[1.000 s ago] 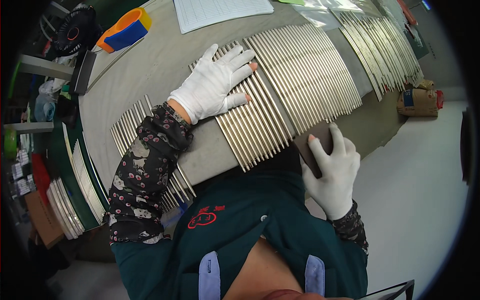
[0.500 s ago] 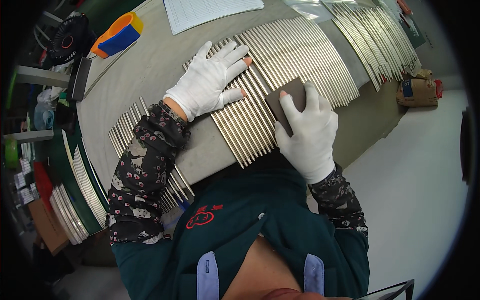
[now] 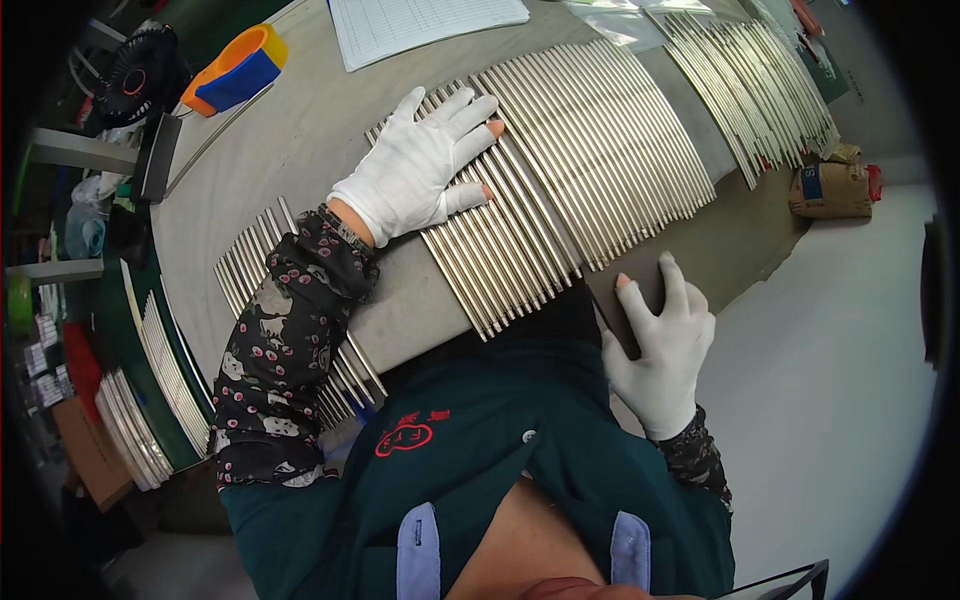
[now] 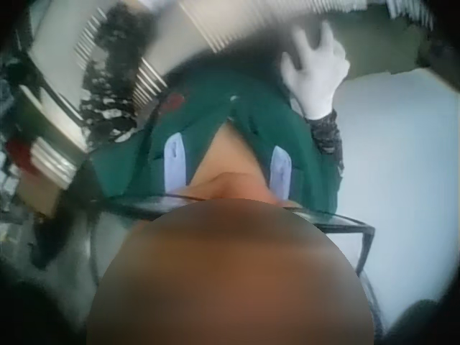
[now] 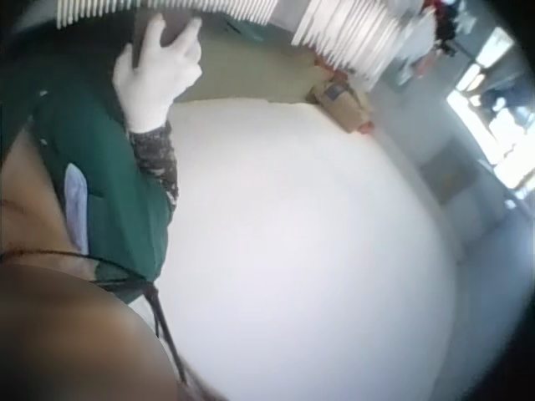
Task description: The person uses a sanding block to smooth multiple wooden rods aligned on a workbench.
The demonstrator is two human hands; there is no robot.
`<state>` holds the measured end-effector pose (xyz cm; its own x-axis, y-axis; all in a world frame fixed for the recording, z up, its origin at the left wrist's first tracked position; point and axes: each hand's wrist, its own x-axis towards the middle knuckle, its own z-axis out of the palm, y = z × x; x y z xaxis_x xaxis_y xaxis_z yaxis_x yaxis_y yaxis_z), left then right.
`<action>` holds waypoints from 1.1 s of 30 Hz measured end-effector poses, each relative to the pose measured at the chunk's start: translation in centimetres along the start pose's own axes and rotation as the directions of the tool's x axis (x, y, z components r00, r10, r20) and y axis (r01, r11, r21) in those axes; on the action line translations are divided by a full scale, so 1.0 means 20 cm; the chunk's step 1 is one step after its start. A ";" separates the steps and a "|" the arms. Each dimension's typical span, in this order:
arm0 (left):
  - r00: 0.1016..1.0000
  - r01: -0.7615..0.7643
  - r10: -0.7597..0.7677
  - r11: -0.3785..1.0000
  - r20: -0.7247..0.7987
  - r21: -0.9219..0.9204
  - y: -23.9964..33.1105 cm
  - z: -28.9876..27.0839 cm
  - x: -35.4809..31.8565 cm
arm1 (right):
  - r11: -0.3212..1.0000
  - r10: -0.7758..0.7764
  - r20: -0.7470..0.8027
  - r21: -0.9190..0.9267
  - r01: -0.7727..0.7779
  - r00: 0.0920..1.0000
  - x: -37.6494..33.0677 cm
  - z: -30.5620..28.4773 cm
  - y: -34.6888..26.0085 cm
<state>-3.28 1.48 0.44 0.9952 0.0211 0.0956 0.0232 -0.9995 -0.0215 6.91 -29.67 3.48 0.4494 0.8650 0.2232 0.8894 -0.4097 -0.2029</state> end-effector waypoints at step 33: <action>1.000 0.010 -0.009 0.999 -0.005 0.037 0.00 -0.01 -0.04 | 0.986 -0.161 -0.075 -0.066 0.156 0.984 0.27 0.13 -0.13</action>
<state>-4.18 1.37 0.49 0.9945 0.0304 0.1004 0.0363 -0.9977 -0.0571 6.79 -23.10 2.73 0.3054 0.8955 0.3238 0.9522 -0.2879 -0.1021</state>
